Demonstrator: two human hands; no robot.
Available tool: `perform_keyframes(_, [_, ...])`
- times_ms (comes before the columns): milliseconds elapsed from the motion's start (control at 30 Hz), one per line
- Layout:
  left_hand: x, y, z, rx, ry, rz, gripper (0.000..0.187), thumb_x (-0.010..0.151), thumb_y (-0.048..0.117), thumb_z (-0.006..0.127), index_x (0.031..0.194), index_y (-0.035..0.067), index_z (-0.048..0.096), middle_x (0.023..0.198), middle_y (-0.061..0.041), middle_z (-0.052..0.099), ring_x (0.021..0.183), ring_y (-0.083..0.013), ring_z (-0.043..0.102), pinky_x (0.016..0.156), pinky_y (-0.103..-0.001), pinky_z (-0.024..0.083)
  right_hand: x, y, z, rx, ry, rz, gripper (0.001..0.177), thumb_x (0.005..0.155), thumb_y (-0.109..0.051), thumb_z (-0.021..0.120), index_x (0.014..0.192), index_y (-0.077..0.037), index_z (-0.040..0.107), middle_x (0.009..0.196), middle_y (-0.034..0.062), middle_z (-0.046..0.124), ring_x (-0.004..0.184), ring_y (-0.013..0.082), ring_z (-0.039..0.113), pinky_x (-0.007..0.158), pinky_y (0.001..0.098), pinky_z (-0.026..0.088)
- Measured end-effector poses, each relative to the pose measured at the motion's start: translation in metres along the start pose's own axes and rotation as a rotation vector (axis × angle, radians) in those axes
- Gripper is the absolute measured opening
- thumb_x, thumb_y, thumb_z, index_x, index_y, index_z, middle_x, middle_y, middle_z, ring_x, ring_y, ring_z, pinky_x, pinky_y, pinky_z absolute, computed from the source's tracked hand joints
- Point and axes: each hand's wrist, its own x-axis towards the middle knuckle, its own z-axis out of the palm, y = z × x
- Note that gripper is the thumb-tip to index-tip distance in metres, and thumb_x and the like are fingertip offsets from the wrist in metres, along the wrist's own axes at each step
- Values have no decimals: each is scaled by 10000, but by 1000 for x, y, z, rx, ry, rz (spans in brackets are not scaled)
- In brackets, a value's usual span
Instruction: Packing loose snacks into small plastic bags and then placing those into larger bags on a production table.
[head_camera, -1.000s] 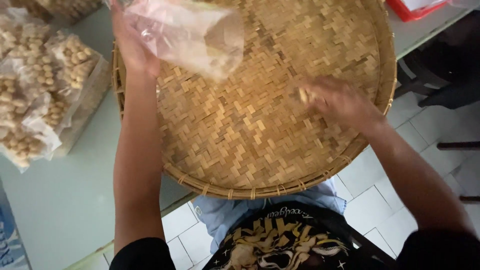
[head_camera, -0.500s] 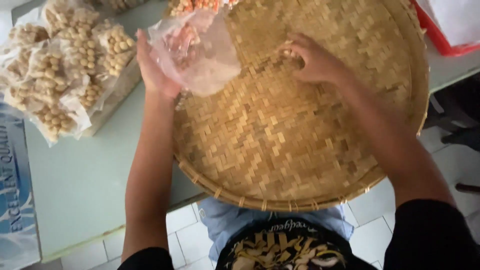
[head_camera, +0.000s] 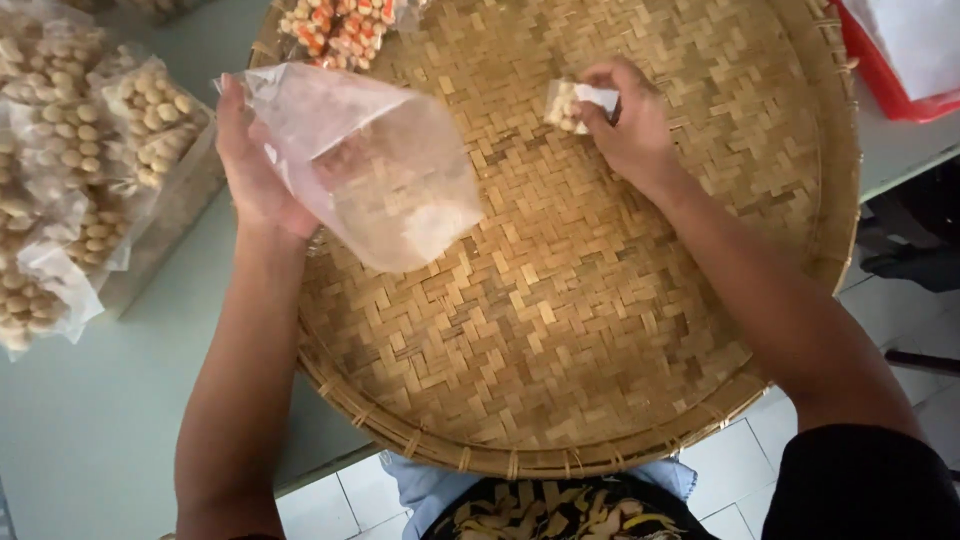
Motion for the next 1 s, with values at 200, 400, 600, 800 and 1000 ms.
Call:
perform_keyframes(200, [-3,3,7,-158,-4,58,744,761,529,601,1342,65,565,1301,-165,642,1187,-314,639,911,-421,565,-2,6,9,-276,67,-235,224,965,179,603,1013,2,476,1093,143,504,862,271,552,641,341,460])
perform_keyframes(400, [4,0,-7,-94,-112,38,1020,620,626,624,1420,10,484,1397,-232,583,1307,-388,579,1091,-541,497,3,-12,3,-823,210,-520,199,850,-195,951,937,-227,775,1288,-7,713,1149,226,714,819,358,667])
perform_keyframes(600, [8,-6,-17,-199,-263,127,705,796,579,631,1189,-6,653,1119,-179,715,1102,-338,677,1027,-484,523,1,-18,-2,-601,-285,147,499,1065,-282,576,1500,-57,478,1536,182,491,1355,361,478,1032,513,486])
perform_keyframes(800, [6,-8,-16,-192,157,179,997,663,556,676,1527,144,398,1034,-94,648,990,-300,681,902,-471,584,18,-126,-46,-234,-197,907,388,1080,-247,515,1459,-310,565,1283,133,615,983,258,619,817,405,542])
perform_keyframes(1000, [5,-4,-13,-85,227,232,1016,728,584,528,1594,148,225,1670,-111,248,1475,-310,363,1106,-475,416,-3,-173,-87,90,-89,-470,460,984,296,490,1428,190,546,1384,407,625,1318,530,673,1121,551,608])
